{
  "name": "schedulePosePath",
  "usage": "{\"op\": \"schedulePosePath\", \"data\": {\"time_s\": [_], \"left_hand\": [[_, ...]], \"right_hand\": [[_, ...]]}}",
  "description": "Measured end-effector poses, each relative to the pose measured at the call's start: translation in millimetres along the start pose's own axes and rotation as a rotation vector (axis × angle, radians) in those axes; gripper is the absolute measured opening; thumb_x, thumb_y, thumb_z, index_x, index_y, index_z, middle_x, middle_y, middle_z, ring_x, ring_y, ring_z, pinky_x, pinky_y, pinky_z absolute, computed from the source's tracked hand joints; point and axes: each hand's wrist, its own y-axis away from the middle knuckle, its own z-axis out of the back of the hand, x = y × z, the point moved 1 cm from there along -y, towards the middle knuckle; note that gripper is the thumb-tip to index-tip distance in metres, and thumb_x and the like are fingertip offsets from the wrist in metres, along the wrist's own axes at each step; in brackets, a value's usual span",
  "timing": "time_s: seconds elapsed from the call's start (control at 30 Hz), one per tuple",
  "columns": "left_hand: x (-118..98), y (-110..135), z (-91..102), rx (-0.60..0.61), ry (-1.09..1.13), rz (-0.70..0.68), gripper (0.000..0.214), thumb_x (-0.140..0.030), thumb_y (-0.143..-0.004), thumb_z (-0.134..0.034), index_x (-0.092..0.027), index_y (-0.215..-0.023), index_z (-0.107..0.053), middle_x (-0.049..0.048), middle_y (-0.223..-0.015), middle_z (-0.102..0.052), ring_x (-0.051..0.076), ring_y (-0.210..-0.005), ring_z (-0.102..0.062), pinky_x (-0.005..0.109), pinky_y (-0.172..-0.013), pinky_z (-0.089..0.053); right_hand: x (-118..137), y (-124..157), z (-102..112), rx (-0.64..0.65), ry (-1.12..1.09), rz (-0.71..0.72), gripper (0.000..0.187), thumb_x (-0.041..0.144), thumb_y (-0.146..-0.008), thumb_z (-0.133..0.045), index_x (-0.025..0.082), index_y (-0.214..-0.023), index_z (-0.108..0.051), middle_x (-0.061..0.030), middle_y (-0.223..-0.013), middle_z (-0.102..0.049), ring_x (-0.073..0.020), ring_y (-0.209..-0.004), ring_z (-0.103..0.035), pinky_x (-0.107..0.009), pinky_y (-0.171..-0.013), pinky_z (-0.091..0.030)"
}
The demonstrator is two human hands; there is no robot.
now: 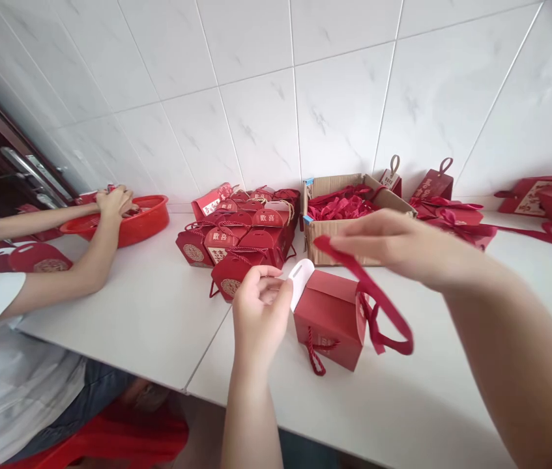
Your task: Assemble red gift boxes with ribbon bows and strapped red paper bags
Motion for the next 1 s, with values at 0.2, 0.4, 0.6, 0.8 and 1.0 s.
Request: {"op": "schedulePosePath", "data": {"time_s": [0.2,0.4,0.6,0.8,1.0], "left_hand": [[4.0,-1.6,0.6,0.021,0.033,0.027,0.02,-0.028,-0.07,-0.066,-0.02,-0.086,-0.056,0.0007,-0.075,-0.068,0.016,-0.068,-0.062,0.027,-0.064,-0.047],[1.4,-1.2,0.6,0.036,0.029,0.026,0.02,-0.026,-0.07,-0.066,-0.021,-0.087,-0.056,-0.0006,-0.074,-0.068,0.015,-0.067,-0.061,0.025,-0.063,-0.047],[0.7,-0.2,0.8,0.029,0.017,0.019,0.019,-0.024,-0.071,-0.065,-0.02,-0.087,-0.056,-0.0016,-0.073,-0.066,0.013,-0.065,-0.061,0.021,-0.061,-0.046],[1.9,0.5,-0.1,0.05,0.025,-0.012,0.016,-0.022,-0.072,-0.062,-0.019,-0.088,-0.058,-0.0017,-0.073,-0.065,0.011,-0.064,-0.06,0.02,-0.058,-0.045],[0.1,1.0,0.5,0.055,0.013,0.001,0.017,-0.021,-0.072,-0.062,-0.019,-0.089,-0.058,-0.0017,-0.073,-0.065,0.011,-0.063,-0.059,0.02,-0.057,-0.044]], "right_hand": [[-11.0,-26.1,-31.7,0.241,-0.023,-0.081,0.036,0.039,-0.084,-0.052,0.018,-0.058,-0.039,0.0042,-0.053,-0.033,-0.0078,-0.047,-0.031,-0.025,-0.043,-0.022],[-13.5,-26.8,-29.8,0.289,-0.133,-0.054,0.036,0.04,-0.085,-0.052,0.018,-0.06,-0.039,0.0048,-0.054,-0.034,-0.0072,-0.047,-0.032,-0.023,-0.043,-0.022],[-14.4,-28.3,-32.4,0.288,-0.05,-0.066,0.035,0.036,-0.084,-0.051,0.019,-0.059,-0.035,0.0053,-0.053,-0.031,-0.0072,-0.046,-0.029,-0.024,-0.042,-0.02],[-15.5,-30.0,-37.5,0.248,0.183,-0.055,0.031,0.029,-0.082,-0.048,0.019,-0.057,-0.033,0.0042,-0.053,-0.032,-0.0084,-0.047,-0.029,-0.026,-0.043,-0.022],[-14.4,-30.7,-36.7,0.206,0.222,-0.095,0.033,0.028,-0.081,-0.048,0.02,-0.057,-0.028,0.0049,-0.052,-0.027,-0.008,-0.045,-0.026,-0.026,-0.041,-0.02]]}}
